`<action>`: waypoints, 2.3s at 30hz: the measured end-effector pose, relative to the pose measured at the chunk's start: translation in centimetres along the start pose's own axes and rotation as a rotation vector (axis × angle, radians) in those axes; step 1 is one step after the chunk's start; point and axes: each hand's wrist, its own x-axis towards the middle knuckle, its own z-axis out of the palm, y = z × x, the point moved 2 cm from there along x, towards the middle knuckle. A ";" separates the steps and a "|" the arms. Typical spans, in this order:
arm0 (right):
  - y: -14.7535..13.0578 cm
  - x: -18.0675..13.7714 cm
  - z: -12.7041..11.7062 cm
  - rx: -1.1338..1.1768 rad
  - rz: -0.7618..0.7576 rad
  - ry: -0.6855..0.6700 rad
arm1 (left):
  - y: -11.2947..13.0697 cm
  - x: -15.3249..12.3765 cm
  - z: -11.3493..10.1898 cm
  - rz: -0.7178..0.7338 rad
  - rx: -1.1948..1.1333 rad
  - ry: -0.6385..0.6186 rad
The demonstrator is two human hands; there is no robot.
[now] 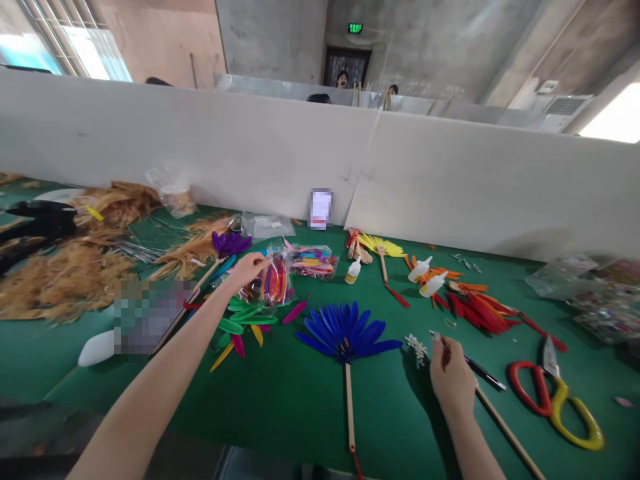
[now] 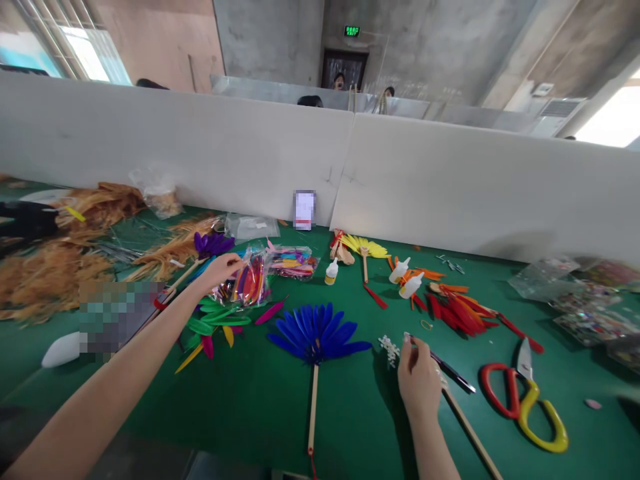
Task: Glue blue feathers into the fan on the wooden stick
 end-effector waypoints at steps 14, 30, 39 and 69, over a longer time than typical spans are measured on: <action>-18.7 -4.4 -4.9 1.138 -0.319 -0.627 | 10.7 -10.3 -1.8 0.379 -0.470 0.008; -20.2 -3.6 -6.7 1.132 -0.279 -0.808 | 15.0 -12.9 -2.5 0.471 -0.158 -0.371; -19.0 -4.1 -7.5 1.076 -0.251 -0.917 | 14.7 -13.1 -2.1 0.377 -0.139 -0.510; -17.3 -7.8 -7.3 1.449 -0.173 -0.988 | 17.2 -15.4 -4.7 0.788 -0.091 -0.107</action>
